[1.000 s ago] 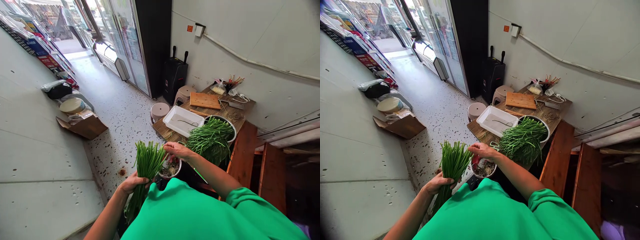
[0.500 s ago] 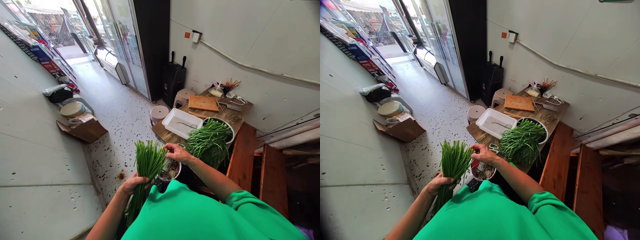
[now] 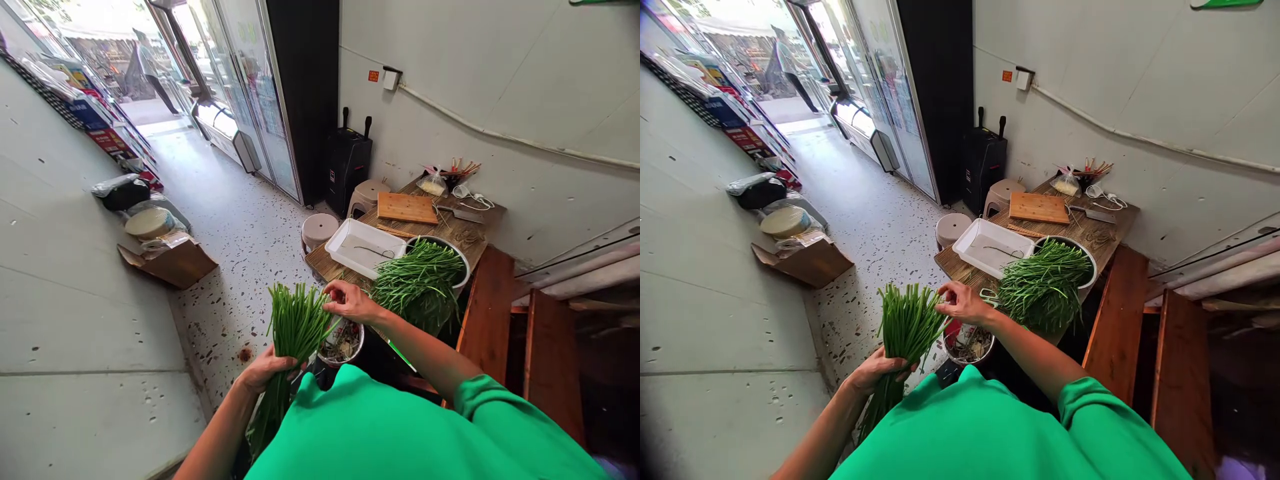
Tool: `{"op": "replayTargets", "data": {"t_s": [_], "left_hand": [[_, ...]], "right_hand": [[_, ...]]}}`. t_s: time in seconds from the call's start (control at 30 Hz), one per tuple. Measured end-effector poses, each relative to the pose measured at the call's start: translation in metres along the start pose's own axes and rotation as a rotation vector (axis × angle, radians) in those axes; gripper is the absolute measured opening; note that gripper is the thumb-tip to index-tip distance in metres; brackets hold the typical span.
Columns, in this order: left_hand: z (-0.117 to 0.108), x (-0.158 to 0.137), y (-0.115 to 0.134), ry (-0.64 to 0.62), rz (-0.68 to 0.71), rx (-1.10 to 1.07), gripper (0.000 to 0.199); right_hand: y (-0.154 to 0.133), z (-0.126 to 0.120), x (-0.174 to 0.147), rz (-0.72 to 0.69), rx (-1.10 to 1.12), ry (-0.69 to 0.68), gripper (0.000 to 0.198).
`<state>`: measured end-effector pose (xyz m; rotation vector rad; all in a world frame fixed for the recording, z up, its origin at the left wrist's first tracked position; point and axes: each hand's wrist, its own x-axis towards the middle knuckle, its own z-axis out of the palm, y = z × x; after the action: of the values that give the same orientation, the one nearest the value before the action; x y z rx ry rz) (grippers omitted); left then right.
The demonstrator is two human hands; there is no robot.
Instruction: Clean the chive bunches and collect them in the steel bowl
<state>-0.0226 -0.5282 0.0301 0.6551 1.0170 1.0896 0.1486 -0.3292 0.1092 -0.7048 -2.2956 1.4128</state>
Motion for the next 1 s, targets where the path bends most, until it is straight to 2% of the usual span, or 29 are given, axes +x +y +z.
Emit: {"op": "replayTargets", "data": {"t_s": [0.1, 0.2, 0.27, 0.33, 0.4, 0.47, 0.6, 0.67, 0.73, 0.87, 1.0], "left_hand": [[0.0, 0.002, -0.001, 0.017, 0.0, 0.006, 0.027], [0.002, 0.004, 0.001, 0.005, 0.024, -0.014, 0.03], [0.003, 0.005, 0.003, -0.017, 0.028, -0.015, 0.031], [0.005, 0.005, 0.007, -0.025, 0.031, 0.001, 0.031], [0.005, 0.004, 0.008, -0.019, 0.047, 0.034, 0.03], [0.004, 0.003, 0.008, -0.009, 0.065, 0.061, 0.031], [0.0, 0.004, 0.005, 0.005, 0.062, 0.09, 0.03], [-0.001, 0.004, 0.004, 0.027, 0.051, 0.111, 0.028], [-0.002, 0.004, 0.006, 0.052, 0.038, 0.13, 0.028], [0.0, 0.003, 0.01, 0.046, 0.024, 0.15, 0.032], [0.002, 0.003, 0.014, 0.063, 0.019, 0.198, 0.029]], "right_hand": [[-0.001, 0.005, 0.0, -0.059, -0.052, -0.037, 0.015], [0.001, 0.003, 0.002, -0.027, -0.074, 0.08, 0.028], [0.001, 0.0, 0.004, 0.049, 0.027, 0.116, 0.033], [-0.003, -0.003, 0.004, 0.133, 0.157, 0.069, 0.036], [-0.008, -0.007, 0.003, 0.173, 0.174, -0.015, 0.038], [-0.013, -0.009, 0.001, 0.14, 0.084, -0.061, 0.033], [-0.018, -0.01, -0.003, -0.022, -0.071, -0.075, 0.016], [-0.017, -0.01, -0.004, -0.086, -0.155, -0.077, 0.016], [-0.015, -0.012, -0.005, -0.095, -0.215, -0.061, 0.022], [-0.013, -0.02, -0.004, -0.06, -0.175, -0.102, 0.031], [-0.014, -0.021, -0.001, -0.067, -0.218, -0.105, 0.024]]}}
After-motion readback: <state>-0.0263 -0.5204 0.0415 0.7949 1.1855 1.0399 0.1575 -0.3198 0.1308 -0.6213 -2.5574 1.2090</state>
